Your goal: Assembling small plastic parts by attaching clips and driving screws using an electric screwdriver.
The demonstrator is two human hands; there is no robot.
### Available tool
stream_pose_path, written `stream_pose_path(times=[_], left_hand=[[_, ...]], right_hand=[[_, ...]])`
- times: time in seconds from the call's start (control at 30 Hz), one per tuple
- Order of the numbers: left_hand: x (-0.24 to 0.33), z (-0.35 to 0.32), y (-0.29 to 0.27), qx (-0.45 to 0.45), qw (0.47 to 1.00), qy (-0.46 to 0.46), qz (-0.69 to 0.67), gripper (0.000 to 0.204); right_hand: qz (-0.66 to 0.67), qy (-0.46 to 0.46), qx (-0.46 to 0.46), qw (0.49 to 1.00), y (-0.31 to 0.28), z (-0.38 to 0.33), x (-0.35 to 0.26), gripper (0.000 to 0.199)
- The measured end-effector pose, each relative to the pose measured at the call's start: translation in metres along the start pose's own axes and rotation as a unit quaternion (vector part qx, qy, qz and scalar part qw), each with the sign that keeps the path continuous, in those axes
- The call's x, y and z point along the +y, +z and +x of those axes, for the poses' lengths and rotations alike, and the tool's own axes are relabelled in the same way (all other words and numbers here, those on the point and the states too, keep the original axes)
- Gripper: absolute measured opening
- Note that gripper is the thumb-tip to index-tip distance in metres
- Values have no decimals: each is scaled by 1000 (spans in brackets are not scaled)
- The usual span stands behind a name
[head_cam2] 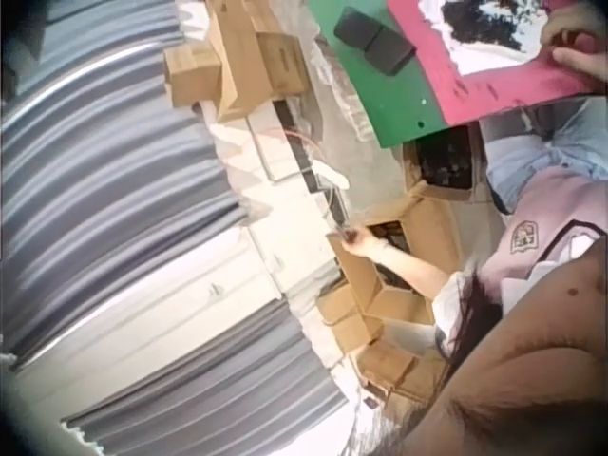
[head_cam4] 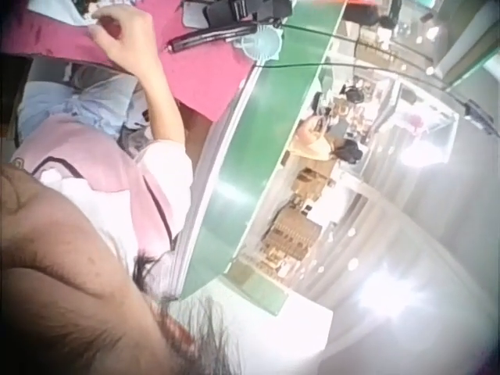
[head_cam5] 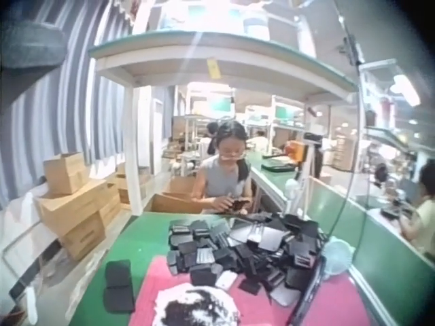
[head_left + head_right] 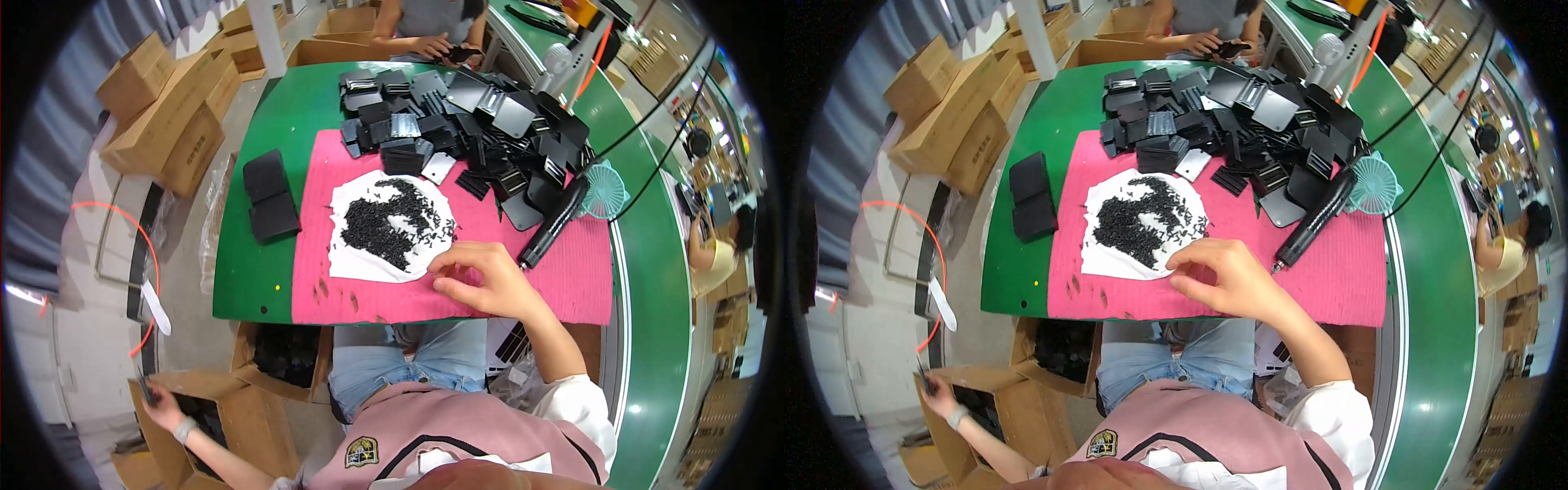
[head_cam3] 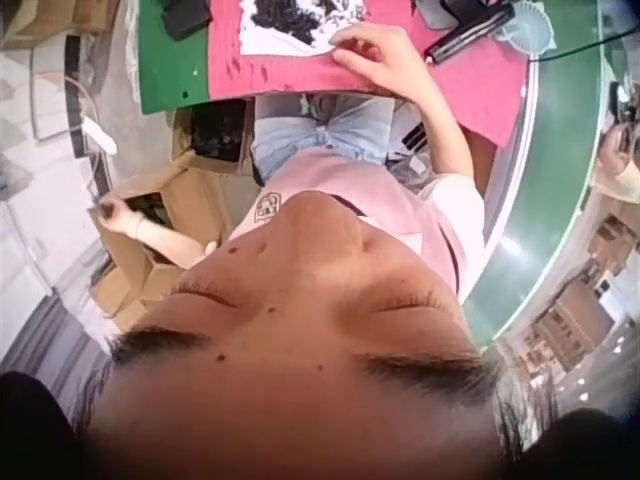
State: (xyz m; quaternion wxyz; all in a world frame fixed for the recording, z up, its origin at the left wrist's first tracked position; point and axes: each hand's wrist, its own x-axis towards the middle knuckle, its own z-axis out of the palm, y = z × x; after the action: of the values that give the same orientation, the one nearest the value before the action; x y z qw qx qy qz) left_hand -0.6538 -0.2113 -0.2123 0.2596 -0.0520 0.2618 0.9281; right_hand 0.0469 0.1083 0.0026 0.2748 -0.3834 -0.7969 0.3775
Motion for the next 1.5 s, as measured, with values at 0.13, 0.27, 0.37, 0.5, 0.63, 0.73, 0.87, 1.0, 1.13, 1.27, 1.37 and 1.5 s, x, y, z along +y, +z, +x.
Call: stream_pose_path(times=[0.13, 0.27, 0.37, 0.5, 0.63, 0.73, 0.87, 1.0, 1.13, 1.27, 1.37, 1.5], left_hand=[[-14, -40, -10, 288, 955, 71, 16, 92], [-52, -42, -8, 204, 969, 25, 137, 65], [-107, -29, 54, 131, 965, 33, 224, 36], [-230, -82, 205, -114, 959, 10, 258, 21], [-337, -145, 304, -299, 932, -120, 165, 19], [-410, -214, 361, -405, 867, -219, 189, 21], [-453, -285, 396, -531, 734, -241, 348, 37], [-468, -297, 377, -607, 680, -305, 276, 54], [-465, -299, 373, -598, 714, -217, 294, 45], [-464, -290, 372, -579, 711, -263, 300, 39], [-465, -288, 367, -529, 703, -290, 377, 34], [-458, -282, 376, -474, 738, -344, 334, 27]], right_hand=[[-95, -12, 25, 995, -16, 6, 12, 18], [-300, -87, 166, 935, -46, 47, 23, 20], [-445, -56, 281, 848, -82, 100, 56, 49], [-567, 57, 272, 775, -144, 140, 131, 68], [-557, 147, 216, 788, -149, 152, 149, 65], [-579, 34, 307, 754, -148, 138, 145, 56], [-479, -115, 385, 780, -113, 116, 81, 57], [-284, -149, 298, 899, -41, 87, 24, 64], [-199, -44, 148, 968, -28, 70, 24, 68], [-146, -130, 51, 979, -64, 92, 56, 46], [-235, -232, 25, 944, -64, 106, 64, 37], [-375, -193, -43, 906, -64, 113, 70, 23]])
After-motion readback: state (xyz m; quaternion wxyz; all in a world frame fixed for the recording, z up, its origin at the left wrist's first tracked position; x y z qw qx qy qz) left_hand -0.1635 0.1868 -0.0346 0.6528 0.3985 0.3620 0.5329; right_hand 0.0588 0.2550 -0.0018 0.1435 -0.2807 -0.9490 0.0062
